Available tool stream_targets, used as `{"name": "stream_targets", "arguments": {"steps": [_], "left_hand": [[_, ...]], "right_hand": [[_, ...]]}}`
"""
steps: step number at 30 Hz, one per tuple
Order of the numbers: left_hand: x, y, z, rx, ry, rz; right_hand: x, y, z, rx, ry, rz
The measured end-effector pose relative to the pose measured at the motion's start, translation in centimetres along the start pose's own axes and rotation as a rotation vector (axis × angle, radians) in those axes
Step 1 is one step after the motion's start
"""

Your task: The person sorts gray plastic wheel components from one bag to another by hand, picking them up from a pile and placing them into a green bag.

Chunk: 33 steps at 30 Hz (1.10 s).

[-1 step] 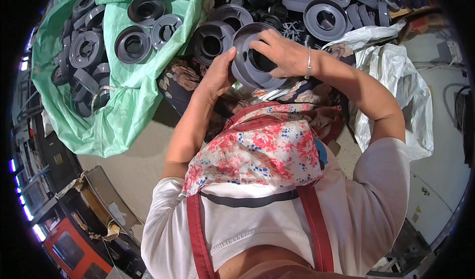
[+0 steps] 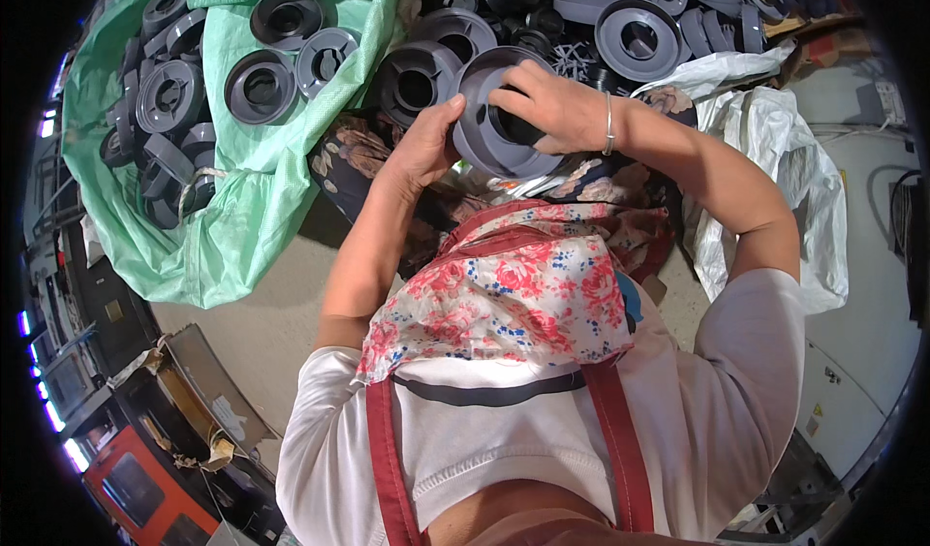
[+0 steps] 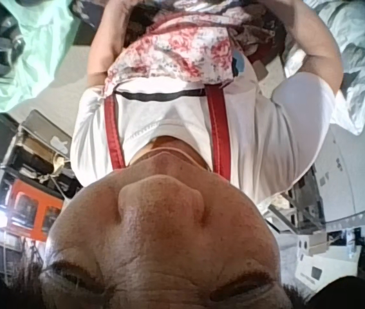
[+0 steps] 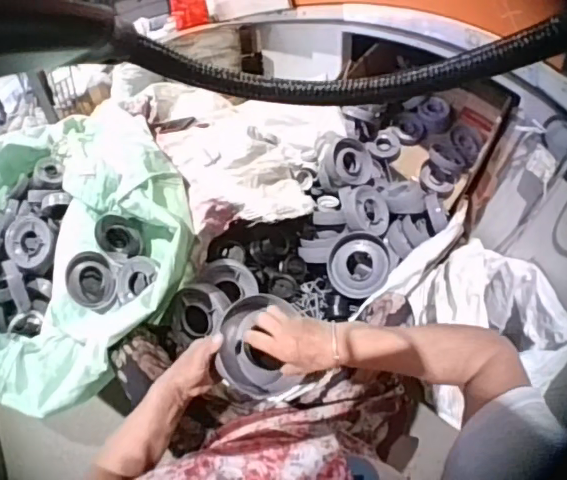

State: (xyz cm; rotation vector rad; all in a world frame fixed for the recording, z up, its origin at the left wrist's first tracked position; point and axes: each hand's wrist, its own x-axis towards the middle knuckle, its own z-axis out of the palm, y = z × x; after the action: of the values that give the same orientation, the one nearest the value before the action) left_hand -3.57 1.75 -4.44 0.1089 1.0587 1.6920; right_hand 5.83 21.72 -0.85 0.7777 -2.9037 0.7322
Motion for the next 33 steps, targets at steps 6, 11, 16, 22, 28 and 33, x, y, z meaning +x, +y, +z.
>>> {"name": "stream_targets", "arguments": {"steps": [6,11,16,22,28,33], "left_hand": [[0.1,0.6,-0.5,-0.013,-0.054,-0.08],[0.1,-0.9,1.6,-0.242,-0.006,0.042],[1.0,-3.2,1.5,0.258,0.121,0.285],[1.6,-2.5,0.9,1.435,0.1,0.676],[4.0,-4.7,-1.5,1.592,0.007,0.384],[4.8,-2.8,-0.3,1.041,0.142,0.225]], "right_hand": [[-0.2,0.7,0.4,-0.133,-0.014,-0.221],[0.2,1.7,0.9,0.142,0.107,0.215],[0.9,2.4,-0.3,1.215,-0.145,1.107],[-0.6,10.8,2.5,0.066,0.247,0.67],[-0.6,22.2,3.6,-0.574,0.023,0.925],[-0.2,24.9,3.2,-0.399,-0.429,1.078]]}}
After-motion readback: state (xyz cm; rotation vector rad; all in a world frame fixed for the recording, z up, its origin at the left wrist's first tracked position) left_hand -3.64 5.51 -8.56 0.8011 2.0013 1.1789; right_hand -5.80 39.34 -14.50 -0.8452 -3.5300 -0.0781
